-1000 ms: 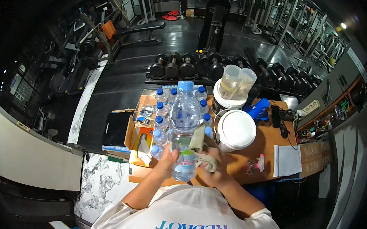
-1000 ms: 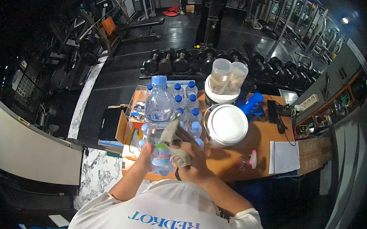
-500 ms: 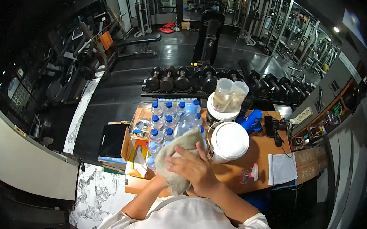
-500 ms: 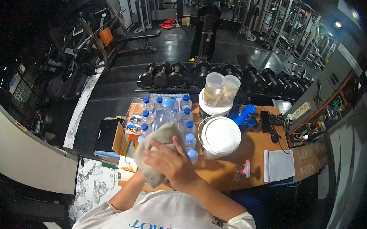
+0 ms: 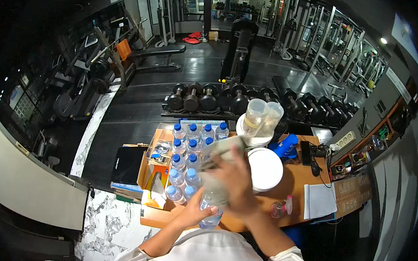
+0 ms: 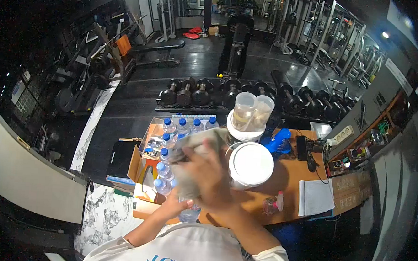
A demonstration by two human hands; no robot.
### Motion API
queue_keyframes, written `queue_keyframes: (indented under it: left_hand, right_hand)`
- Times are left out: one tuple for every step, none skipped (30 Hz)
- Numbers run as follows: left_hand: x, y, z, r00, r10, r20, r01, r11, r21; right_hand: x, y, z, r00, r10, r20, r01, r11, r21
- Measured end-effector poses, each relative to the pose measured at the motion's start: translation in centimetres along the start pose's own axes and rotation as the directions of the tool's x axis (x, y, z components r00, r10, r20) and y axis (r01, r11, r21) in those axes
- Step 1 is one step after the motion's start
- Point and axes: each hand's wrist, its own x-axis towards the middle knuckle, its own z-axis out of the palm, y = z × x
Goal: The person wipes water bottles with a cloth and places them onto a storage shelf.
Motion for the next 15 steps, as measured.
queue_keyframes:
  left_hand:
    - [0.2,-0.8,-0.2,0.999,0.02,0.038,-0.02,1.0,0.021]
    - [0.6,-1.1,-0.5,0.992,0.129,-0.007,-0.128,0.989,0.077]
    - [1.2,-1.2,-0.8,0.991,0.133,-0.003,-0.132,0.988,0.081]
    - [1.6,-1.4,-1.2,0.999,0.038,-0.006,-0.038,0.998,-0.052]
    - [1.9,-1.0,-1.4,0.998,-0.057,0.002,0.056,0.981,-0.184]
    - [1.5,0.6,-1.3,0.993,0.121,-0.003,-0.121,0.992,-0.021]
    - [1.4,0.3,-1.6,0.992,0.123,-0.004,-0.123,0.992,-0.018]
    - [1.1,-0.7,-2.1,0.997,0.078,-0.016,-0.078,0.997,0.004]
    - [0.4,-2.4,-2.7,0.999,0.032,-0.029,-0.031,0.999,0.025]
    - [-0.4,-7.3,-4.2,0.974,-0.015,-0.226,0.028,0.998,0.051]
    - [-0.5,-5.7,-3.8,0.974,-0.013,-0.226,0.026,0.998,0.054]
    - [-0.8,-2.7,-2.8,0.981,-0.046,-0.187,0.044,0.999,-0.013]
    - [-0.8,-1.0,-2.3,0.986,-0.075,-0.146,0.064,0.995,-0.08]
    - [-0.8,-1.0,-2.3,0.984,-0.079,-0.156,0.071,0.996,-0.058]
    - [-0.6,-0.9,-2.3,0.985,-0.071,-0.155,0.062,0.996,-0.057]
  right_hand:
    - [0.2,-1.8,0.0,0.993,-0.051,0.111,0.06,0.995,-0.076]
    - [-0.6,-1.5,0.4,0.993,-0.051,0.104,0.06,0.995,-0.083]
    - [-1.6,-0.8,1.3,0.971,-0.108,0.214,0.115,0.993,-0.021]
    - [-2.5,-0.4,2.0,0.933,-0.17,0.318,0.162,0.985,0.05]
    - [-3.1,-0.3,2.2,0.933,-0.174,0.315,0.166,0.985,0.051]
    - [-3.7,-0.2,2.3,0.943,-0.153,0.294,0.092,0.973,0.212]
    - [-4.0,0.1,2.2,0.952,-0.129,0.277,0.02,0.93,0.366]
    - [-3.2,0.4,1.3,0.968,-0.129,0.215,0.019,0.892,0.452]
    - [-3.7,1.3,0.9,0.968,-0.132,0.214,0.022,0.891,0.453]
    - [-4.4,2.7,0.9,0.972,0.016,0.233,-0.18,0.686,0.705]
    - [-5.2,4.1,1.0,0.944,0.151,0.295,-0.331,0.375,0.866]
    - [-6.2,5.6,1.6,0.881,0.38,0.282,-0.378,0.207,0.903]
    - [-5.9,6.0,1.7,0.76,0.582,0.288,-0.375,0.031,0.927]
    - [-5.3,5.8,1.1,0.718,0.678,0.158,-0.297,0.093,0.95]
    - [-3.7,4.9,0.1,0.657,0.754,0.023,-0.222,0.164,0.961]
